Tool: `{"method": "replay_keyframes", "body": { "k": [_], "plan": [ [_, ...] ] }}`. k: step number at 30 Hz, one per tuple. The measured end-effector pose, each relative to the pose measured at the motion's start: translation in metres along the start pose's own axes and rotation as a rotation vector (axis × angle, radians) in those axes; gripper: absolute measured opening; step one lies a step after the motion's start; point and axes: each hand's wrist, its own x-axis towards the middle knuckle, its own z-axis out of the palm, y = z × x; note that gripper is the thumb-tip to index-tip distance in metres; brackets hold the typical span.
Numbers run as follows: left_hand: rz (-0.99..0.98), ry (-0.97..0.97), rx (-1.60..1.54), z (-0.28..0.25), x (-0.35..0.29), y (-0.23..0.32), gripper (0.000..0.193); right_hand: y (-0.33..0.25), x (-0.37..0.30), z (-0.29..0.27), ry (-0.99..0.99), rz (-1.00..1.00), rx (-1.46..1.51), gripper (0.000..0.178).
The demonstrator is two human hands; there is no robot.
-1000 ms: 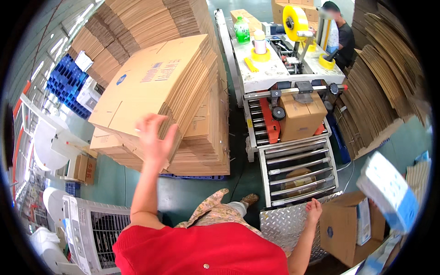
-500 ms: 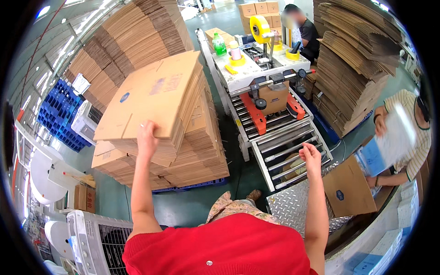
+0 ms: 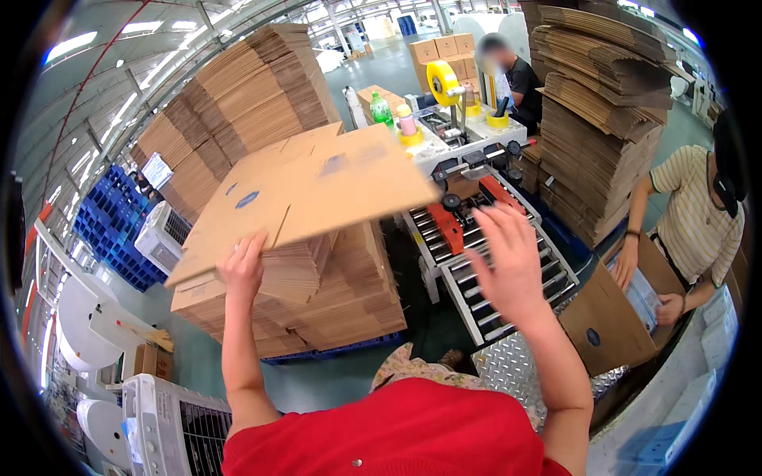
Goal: The person packs blue-and-white packages into cardboard boxes, occasionally adding bubble wrap, and slides the boxes onto a conveyor belt.
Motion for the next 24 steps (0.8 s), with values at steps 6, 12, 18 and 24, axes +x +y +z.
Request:
{"method": "replay_keyframes", "body": {
  "k": [6,12,18,24],
  "plan": [
    [0.394,0.12,-0.264,-0.055,0.152,0.092,0.014,-0.049,0.022,-0.032,0.232,-0.084,-0.519,0.073],
    [0.62,-0.078,-0.656,-0.034,0.212,0.16,0.015,-0.01,-0.023,-0.106,0.222,0.055,-0.615,0.034],
    [0.869,-0.17,-1.135,0.062,0.22,0.303,0.021,0.018,-0.114,-0.14,-0.036,0.392,-0.8,0.035],
    [0.412,-0.125,-1.177,0.135,0.129,0.425,0.038,0.007,-0.254,-0.108,-0.254,0.842,-0.967,0.031]
  ]
}}
